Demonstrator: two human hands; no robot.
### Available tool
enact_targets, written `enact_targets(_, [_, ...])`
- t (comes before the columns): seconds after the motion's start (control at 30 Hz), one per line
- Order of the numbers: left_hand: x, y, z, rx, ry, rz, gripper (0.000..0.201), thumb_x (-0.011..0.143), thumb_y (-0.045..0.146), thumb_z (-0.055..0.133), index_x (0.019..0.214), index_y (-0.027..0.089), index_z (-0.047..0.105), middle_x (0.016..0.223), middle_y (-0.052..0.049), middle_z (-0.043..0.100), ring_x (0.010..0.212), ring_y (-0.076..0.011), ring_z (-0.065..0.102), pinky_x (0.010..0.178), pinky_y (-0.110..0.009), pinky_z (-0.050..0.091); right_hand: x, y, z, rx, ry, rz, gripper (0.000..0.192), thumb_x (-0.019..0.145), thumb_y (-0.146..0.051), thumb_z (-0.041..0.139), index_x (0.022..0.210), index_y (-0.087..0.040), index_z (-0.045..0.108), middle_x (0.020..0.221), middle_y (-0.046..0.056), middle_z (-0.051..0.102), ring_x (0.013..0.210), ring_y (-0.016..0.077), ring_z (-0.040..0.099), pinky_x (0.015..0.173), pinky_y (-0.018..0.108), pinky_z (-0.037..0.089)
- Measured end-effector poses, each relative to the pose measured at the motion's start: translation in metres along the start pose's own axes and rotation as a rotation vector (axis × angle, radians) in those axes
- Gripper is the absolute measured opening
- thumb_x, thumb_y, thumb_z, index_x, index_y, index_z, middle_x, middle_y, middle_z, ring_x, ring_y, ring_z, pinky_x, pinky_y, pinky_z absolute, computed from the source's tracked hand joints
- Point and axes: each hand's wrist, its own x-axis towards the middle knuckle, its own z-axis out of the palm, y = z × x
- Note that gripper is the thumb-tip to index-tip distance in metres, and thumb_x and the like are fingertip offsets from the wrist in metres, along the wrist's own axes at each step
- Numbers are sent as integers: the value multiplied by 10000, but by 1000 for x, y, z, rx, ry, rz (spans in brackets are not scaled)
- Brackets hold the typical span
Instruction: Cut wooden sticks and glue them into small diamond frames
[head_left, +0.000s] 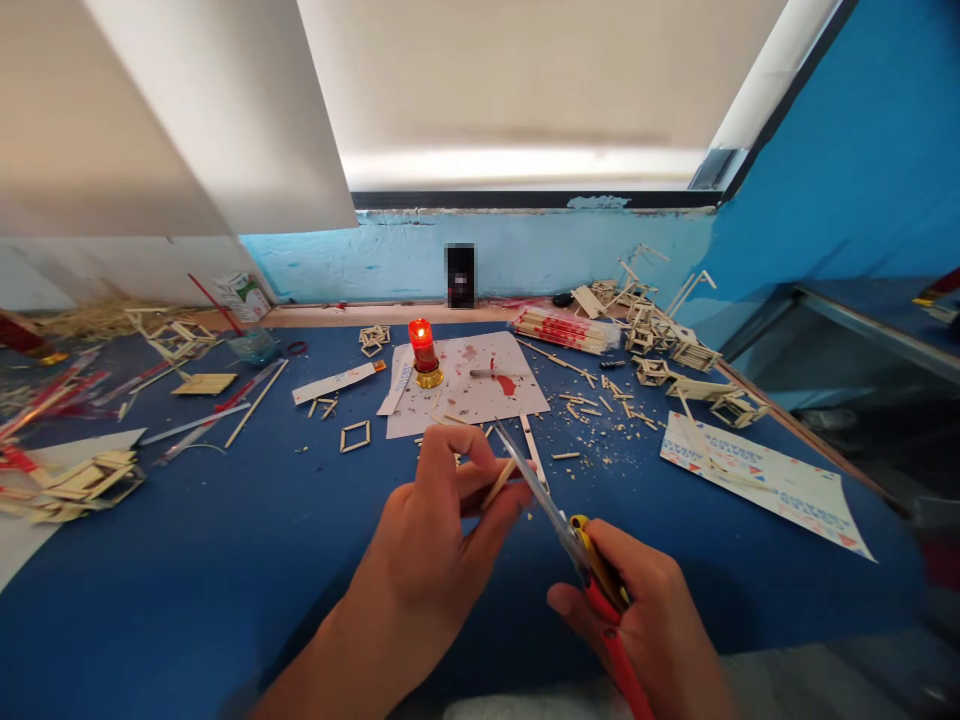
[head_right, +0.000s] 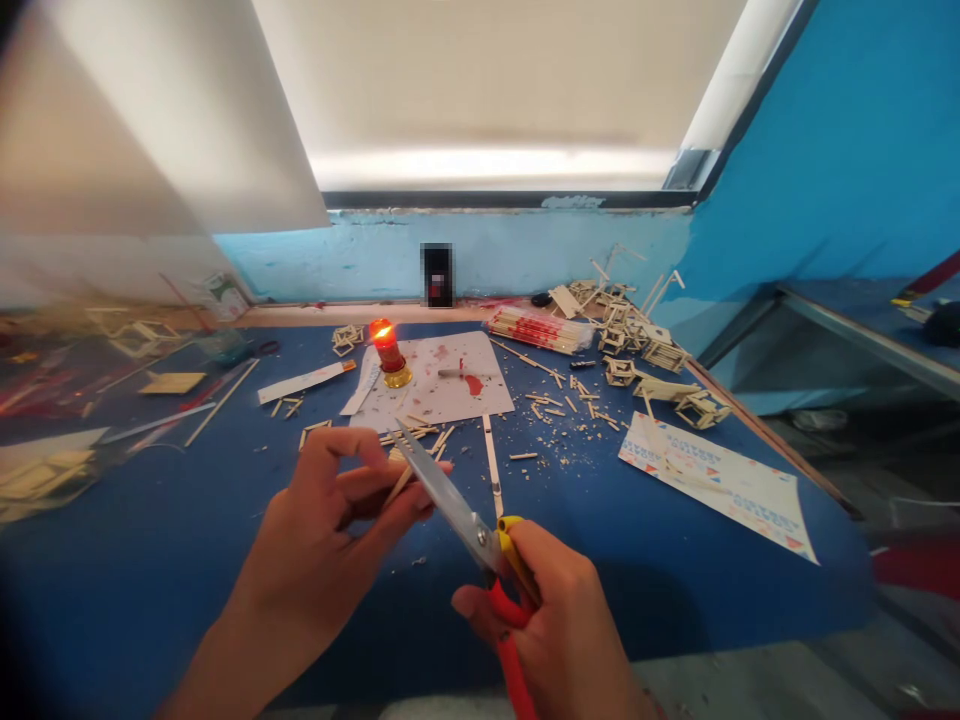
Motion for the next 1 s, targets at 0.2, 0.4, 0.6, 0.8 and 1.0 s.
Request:
enact_targets(0.2, [1,2,-2,-182,-64,-27,21,1023,258,593,1026,266,612,812,36,790,681,-132,771,652,-213,638,2,5,-2,110,-1,33,449,841,-452,789,677,-218,443,628,-70,357,573,108,267,498,240,245])
enact_targets(0.4, [-5,-35,46,-102,278,33,88,1040,239,539,1039,220,625,929,-18,743,809,-153,735,759,-254,610,14,6,33,708,-8,246,444,834,-539,799,707,-194,551,552,-60,448,499,89,335,470,231,252])
enact_targets(0.6, [-34,-87,66,106,114,37,241,1026,151,499,1228,203,619,1175,-98,723,1074,-216,718,958,-346,583,26,11,60,1026,43,386,536,931,-749,485,783,-235,517,479,-69,441,364,109,407,393,238,373])
enact_targets(0.8, [0,-89,40,389,-120,118,368,1004,100,525,1340,208,632,1336,-122,670,1206,-251,663,1050,-410,541,30,15,36,1126,100,439,438,851,-619,678,743,-217,543,579,-51,492,375,74,376,362,213,351])
enact_targets(1.0, [44,-92,28,624,-390,271,237,987,96,585,962,198,798,1003,-80,771,971,-248,700,898,-370,559,29,27,26,1145,110,436,414,806,-568,752,703,-212,566,533,-49,503,369,74,382,365,204,337])
